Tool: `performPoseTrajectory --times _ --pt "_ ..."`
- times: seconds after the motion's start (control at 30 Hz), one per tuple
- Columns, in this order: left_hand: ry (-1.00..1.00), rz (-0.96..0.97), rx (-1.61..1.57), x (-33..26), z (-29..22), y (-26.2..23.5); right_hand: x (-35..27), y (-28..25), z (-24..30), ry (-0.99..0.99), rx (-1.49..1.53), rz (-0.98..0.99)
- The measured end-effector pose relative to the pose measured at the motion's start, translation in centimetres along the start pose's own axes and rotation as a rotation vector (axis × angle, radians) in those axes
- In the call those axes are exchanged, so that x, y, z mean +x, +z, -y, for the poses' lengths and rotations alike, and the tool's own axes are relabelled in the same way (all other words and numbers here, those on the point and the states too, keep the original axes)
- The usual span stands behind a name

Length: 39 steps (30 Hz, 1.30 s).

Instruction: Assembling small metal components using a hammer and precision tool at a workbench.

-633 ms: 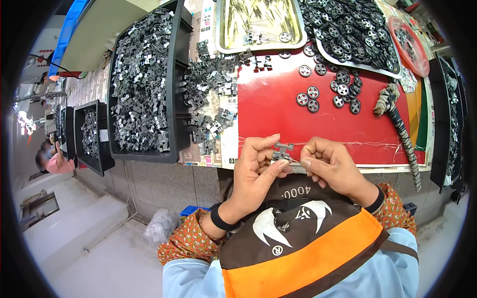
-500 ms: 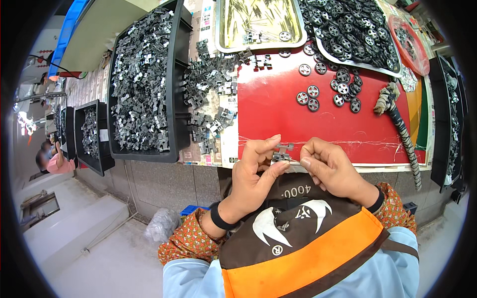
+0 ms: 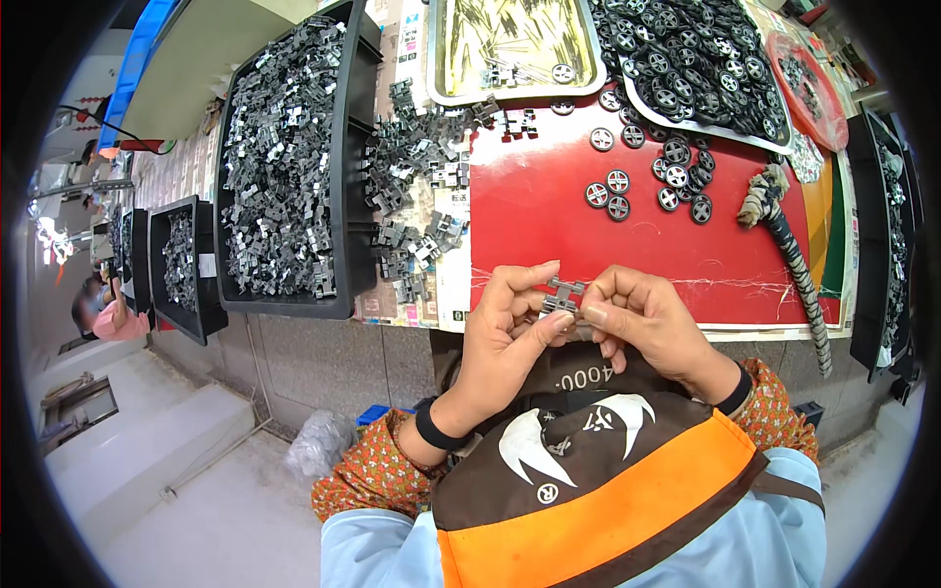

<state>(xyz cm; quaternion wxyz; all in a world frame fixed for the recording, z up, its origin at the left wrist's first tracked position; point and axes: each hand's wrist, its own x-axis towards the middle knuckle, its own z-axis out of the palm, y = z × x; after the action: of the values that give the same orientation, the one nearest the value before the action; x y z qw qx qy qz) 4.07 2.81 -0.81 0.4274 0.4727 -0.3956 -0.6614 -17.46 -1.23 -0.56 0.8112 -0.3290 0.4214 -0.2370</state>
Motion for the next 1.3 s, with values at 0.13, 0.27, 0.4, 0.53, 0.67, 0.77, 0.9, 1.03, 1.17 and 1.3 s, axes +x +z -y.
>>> performPoseTrajectory --times 0.13,0.27,0.4,0.53,0.67,0.77,0.9,1.03,1.17,1.3 --pt "0.016 -0.029 0.009 -0.3 0.1 0.3 0.0 -0.1 -0.2 -0.002 -0.094 0.000" --pt "-0.002 0.016 0.099 -0.2 0.7 0.0 0.1 0.0 0.0 0.042 -0.081 0.005" --pt "-0.009 0.032 0.115 0.0 0.1 0.0 0.0 0.1 -0.6 0.024 0.009 0.004" --pt "-0.104 -0.047 -0.169 0.5 -0.2 0.2 0.2 0.6 0.0 -0.014 -0.020 -0.015" --pt "-0.176 -0.061 -0.256 1.2 -0.7 -0.3 0.6 0.2 2.3 -0.008 -0.167 -0.004" --pt "-0.152 -0.114 -0.244 1.2 -1.2 -0.9 2.1 -1.2 4.6 -0.406 -0.880 -0.219" --pt "-0.116 -0.128 -0.205 1.9 -1.3 -1.4 4.0 -3.9 5.0 -0.567 -1.371 -0.460" --pt "-0.080 -0.199 -0.122 2.7 -0.3 -1.8 4.2 -3.8 4.6 -0.454 -1.489 -0.376" --pt "-0.026 -0.221 -0.104 3.4 1.4 -1.7 4.2 -2.9 2.9 -0.452 -1.351 -0.276" --pt "0.016 -0.207 -0.070 4.4 2.6 -0.9 5.1 -1.0 2.4 -0.484 -1.347 -0.231"
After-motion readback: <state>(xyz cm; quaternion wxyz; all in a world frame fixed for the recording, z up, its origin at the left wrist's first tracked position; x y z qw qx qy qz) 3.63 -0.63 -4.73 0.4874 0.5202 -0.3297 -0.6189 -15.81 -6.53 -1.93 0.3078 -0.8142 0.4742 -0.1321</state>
